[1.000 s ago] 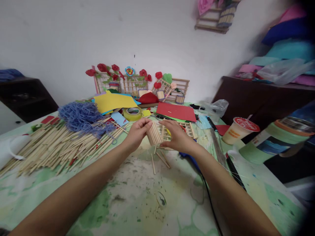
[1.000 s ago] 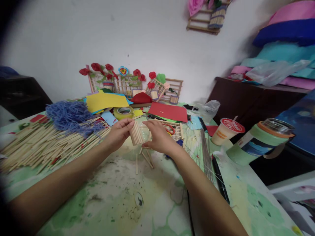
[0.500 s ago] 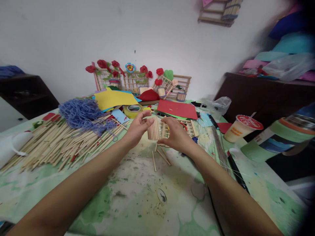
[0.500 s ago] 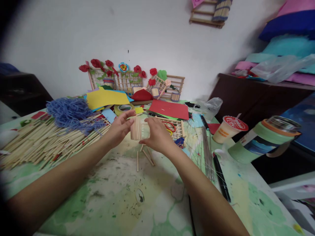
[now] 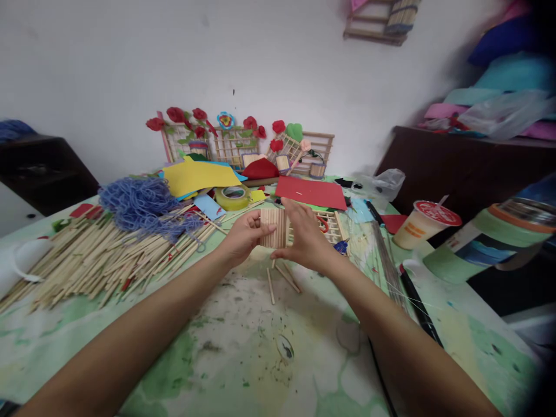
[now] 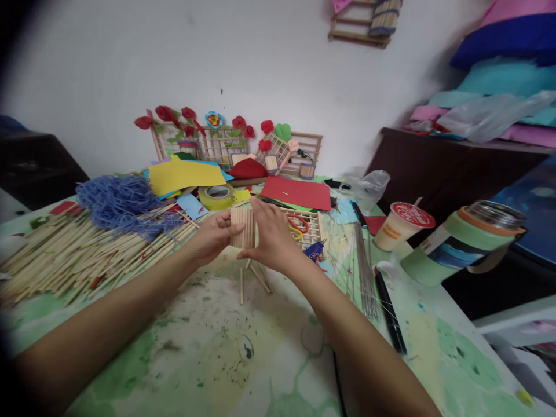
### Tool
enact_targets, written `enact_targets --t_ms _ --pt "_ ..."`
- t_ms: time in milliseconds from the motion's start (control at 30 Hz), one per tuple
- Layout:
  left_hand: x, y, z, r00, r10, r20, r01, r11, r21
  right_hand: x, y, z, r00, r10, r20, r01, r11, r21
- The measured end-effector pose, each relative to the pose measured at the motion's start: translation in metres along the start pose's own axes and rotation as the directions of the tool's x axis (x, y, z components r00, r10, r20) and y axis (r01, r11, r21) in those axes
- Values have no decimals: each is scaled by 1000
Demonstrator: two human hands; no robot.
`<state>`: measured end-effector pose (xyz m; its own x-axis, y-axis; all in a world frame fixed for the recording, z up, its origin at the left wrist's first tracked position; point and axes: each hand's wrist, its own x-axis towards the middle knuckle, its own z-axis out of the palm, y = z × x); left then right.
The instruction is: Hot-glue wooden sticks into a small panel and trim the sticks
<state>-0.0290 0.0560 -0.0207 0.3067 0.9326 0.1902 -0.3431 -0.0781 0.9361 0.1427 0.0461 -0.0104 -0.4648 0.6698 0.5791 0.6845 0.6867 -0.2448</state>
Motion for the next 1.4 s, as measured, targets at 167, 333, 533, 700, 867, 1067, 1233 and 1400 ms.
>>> enact_targets --t_ms 167,333,533,700,867,1067,1233,1400 --pt "1 -4 -1 999 32 26 -32 999 29 0 -2 -1 997 -73 4 73 995 -75" --pt "0 -4 0 1000 25 15 -26 998 59 1 -5 -3 996 -81 -23 78 993 -92" --pt "0 -3 0 999 12 33 -13 1000 28 2 -5 -4 999 -22 -48 18 997 -71" --pt "1 -1 -2 999 1 33 -3 999 33 1 -3 -4 999 30 -37 -32 997 -71" --pt "1 3 -2 1000 -10 -9 10 1000 0 1 -1 -7 1000 31 2 -30 992 -119" --pt "0 2 0 1000 -20 13 20 1000 -6 2 -1 -9 999 0 -35 -4 992 -126" --pt "1 -3 -2 999 -6 34 5 1000 23 1 0 -6 1000 19 -14 -21 994 -106" --pt "1 -5 -1 999 25 34 -28 996 86 0 -2 -5 999 39 -15 -40 993 -111"
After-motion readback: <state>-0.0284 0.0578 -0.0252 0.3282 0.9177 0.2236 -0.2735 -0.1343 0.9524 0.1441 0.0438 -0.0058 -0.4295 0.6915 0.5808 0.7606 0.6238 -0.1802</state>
